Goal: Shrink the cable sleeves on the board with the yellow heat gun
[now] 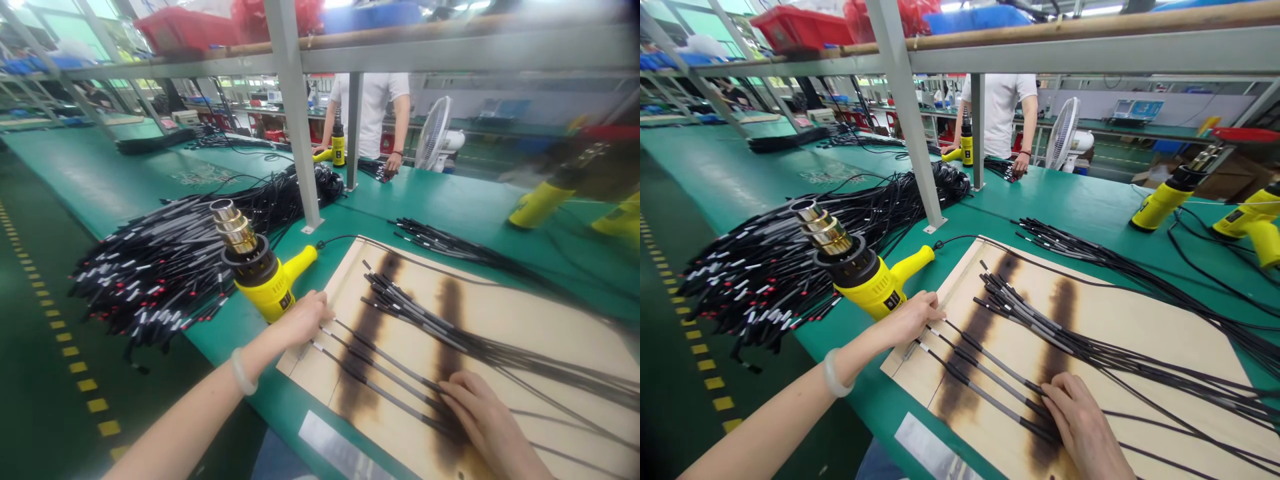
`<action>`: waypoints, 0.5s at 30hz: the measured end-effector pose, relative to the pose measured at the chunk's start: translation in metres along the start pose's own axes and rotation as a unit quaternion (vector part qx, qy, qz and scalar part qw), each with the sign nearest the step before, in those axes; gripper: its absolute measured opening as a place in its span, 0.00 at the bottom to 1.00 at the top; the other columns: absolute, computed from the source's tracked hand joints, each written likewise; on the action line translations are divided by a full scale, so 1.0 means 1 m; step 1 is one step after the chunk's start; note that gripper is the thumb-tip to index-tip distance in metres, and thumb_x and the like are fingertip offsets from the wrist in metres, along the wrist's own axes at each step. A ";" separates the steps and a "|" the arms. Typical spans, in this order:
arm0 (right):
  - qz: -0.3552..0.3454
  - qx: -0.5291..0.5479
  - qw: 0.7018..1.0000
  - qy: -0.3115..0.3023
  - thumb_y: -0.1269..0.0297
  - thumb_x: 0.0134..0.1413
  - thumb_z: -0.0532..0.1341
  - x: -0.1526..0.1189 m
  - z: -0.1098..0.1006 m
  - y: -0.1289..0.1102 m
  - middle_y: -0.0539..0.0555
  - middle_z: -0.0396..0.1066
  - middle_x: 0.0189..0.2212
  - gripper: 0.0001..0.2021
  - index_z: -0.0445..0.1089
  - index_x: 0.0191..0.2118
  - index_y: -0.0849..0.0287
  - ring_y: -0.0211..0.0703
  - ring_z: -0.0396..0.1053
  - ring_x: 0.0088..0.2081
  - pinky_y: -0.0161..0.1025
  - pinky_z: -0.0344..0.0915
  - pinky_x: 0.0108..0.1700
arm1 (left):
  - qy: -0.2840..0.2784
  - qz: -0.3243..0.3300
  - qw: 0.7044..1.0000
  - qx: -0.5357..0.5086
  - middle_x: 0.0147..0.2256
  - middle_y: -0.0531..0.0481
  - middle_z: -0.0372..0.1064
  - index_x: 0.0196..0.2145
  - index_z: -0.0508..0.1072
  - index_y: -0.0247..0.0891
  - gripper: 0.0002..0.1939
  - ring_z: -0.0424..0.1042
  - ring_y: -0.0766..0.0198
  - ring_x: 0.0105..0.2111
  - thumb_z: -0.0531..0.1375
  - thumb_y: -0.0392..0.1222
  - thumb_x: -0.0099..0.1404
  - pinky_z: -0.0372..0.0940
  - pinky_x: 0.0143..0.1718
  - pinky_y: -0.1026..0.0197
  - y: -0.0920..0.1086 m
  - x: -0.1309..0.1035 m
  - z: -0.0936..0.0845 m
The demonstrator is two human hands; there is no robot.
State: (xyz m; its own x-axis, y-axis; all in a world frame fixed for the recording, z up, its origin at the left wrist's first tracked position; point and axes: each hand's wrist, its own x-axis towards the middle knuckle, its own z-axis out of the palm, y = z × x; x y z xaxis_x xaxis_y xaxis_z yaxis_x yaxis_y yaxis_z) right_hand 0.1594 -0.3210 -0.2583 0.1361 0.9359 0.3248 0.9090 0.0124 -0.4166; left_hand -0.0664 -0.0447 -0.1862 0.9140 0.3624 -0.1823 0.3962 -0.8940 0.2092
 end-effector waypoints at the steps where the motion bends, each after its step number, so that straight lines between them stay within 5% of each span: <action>1: -0.009 -0.005 1.000 0.001 0.65 0.58 0.51 0.000 0.000 0.001 0.53 0.63 0.33 0.09 0.67 0.36 0.56 0.33 0.65 0.35 0.28 0.66 0.36 | 0.001 0.001 1.000 0.001 0.32 0.46 0.57 0.34 0.73 0.38 0.17 0.57 0.63 0.33 0.47 0.26 0.55 0.53 0.32 0.62 0.000 0.000 0.001; 10: 0.014 -0.018 1.000 -0.010 0.66 0.58 0.50 0.001 -0.002 -0.004 0.54 0.63 0.33 0.09 0.67 0.38 0.57 0.34 0.64 0.35 0.30 0.65 0.35 | -0.008 0.007 0.999 0.030 0.32 0.46 0.57 0.36 0.71 0.39 0.20 0.58 0.62 0.33 0.47 0.24 0.52 0.52 0.31 0.62 -0.003 0.002 0.002; 15: 0.065 -0.091 0.986 0.123 0.62 0.57 0.52 -0.002 -0.018 0.020 0.56 0.65 0.38 0.11 0.64 0.42 0.61 0.39 0.64 0.42 0.37 0.65 0.43 | 0.010 -0.033 0.997 0.071 0.37 0.46 0.59 0.41 0.68 0.43 0.22 0.59 0.60 0.37 0.47 0.24 0.53 0.50 0.32 0.60 0.006 0.002 -0.005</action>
State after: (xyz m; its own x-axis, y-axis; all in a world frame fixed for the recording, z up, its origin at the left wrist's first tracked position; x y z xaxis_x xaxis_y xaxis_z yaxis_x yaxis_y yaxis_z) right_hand 0.1843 -0.3287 -0.2522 0.3279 0.8110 0.4845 0.9298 -0.1865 -0.3172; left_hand -0.0613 -0.0483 -0.1806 0.8885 0.4257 -0.1712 0.4407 -0.8957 0.0600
